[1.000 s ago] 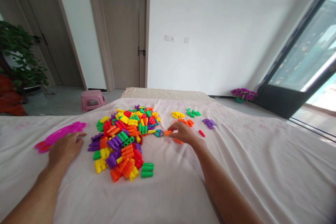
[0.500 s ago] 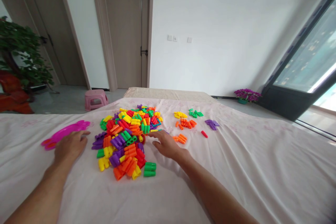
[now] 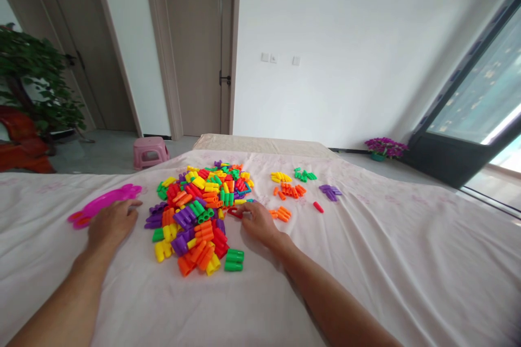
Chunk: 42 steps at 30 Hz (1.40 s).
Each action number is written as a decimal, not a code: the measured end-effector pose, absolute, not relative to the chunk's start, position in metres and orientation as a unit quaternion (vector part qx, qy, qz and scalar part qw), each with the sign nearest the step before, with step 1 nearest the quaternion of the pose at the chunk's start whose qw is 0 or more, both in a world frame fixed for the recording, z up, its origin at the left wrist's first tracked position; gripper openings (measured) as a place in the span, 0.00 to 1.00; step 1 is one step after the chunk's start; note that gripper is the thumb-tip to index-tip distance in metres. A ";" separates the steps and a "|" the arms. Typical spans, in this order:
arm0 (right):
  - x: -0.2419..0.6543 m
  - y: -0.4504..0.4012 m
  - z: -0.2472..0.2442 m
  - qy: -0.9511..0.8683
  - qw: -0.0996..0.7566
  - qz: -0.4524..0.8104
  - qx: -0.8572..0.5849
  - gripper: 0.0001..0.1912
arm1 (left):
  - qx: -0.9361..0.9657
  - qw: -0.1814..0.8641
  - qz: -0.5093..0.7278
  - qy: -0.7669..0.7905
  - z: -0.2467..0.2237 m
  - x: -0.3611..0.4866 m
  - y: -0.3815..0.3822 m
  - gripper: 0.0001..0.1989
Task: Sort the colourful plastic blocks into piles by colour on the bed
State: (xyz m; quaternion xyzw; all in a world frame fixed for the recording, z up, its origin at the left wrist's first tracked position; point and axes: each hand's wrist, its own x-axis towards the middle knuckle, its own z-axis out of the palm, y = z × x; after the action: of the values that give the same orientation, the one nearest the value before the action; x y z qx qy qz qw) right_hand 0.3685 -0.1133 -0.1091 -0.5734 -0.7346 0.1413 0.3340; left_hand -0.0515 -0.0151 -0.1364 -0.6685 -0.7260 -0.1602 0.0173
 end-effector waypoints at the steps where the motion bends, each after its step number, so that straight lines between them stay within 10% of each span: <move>1: 0.371 -0.114 -0.108 -0.738 0.336 0.134 -0.569 0.19 | -0.668 0.016 -0.158 -0.727 -0.136 -0.051 -0.015 0.26; 16: 0.330 -0.150 -0.081 -0.773 0.238 0.186 -0.559 0.07 | -0.668 0.024 -0.168 -0.725 -0.136 -0.049 -0.017 0.25; 26: 0.392 -0.100 -0.106 -0.591 0.478 0.327 -0.562 0.15 | -0.662 0.012 -0.161 -0.732 -0.136 -0.050 -0.015 0.24; 42: 0.518 -0.091 -0.104 -0.448 0.354 0.059 -0.818 0.18 | -0.665 0.015 -0.145 -0.733 -0.139 -0.054 -0.011 0.27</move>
State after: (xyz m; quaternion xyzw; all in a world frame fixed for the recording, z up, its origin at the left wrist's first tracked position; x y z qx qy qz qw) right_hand 0.5178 -0.0910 -0.1036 -0.8185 -0.4484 0.0592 0.3543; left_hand -0.0538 -0.0110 -0.1390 -0.6649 -0.7326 -0.1447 0.0150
